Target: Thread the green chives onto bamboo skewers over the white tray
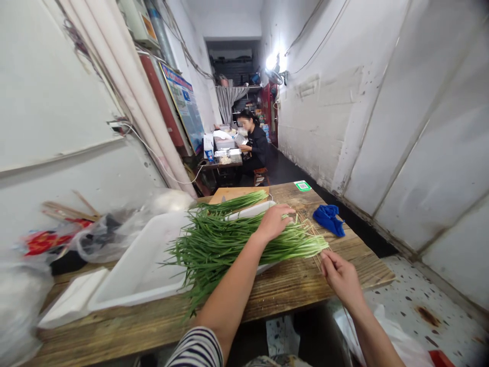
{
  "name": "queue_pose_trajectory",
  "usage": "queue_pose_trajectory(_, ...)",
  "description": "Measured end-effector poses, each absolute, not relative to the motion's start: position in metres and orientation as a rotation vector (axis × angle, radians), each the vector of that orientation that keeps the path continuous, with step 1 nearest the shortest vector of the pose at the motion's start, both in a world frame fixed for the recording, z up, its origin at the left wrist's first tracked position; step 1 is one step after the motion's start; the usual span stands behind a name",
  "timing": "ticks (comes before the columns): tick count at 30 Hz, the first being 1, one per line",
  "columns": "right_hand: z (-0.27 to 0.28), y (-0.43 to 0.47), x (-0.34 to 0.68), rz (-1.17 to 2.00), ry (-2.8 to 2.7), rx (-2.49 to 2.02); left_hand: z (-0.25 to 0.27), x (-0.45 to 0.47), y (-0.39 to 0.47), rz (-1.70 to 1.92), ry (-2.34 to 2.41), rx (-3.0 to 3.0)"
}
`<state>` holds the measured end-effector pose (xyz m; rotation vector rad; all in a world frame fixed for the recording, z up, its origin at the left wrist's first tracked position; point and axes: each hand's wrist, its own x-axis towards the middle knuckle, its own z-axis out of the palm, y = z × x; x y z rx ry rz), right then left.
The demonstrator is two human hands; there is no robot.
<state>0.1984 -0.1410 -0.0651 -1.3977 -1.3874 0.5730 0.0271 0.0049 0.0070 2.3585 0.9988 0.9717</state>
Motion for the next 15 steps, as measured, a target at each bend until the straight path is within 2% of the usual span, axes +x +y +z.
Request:
queue_pose_trajectory(3, -0.065, -0.14, 0.199, 0.601, -1.382, -1.385, 0.004, 0.022, 0.006, 0.977, 0.987, 2.31)
queue_pose_trajectory(15, -0.065, -0.141, 0.198, 0.599, -1.355, -1.382, 0.01, 0.019, -0.011, 0.602, 0.786, 2.346)
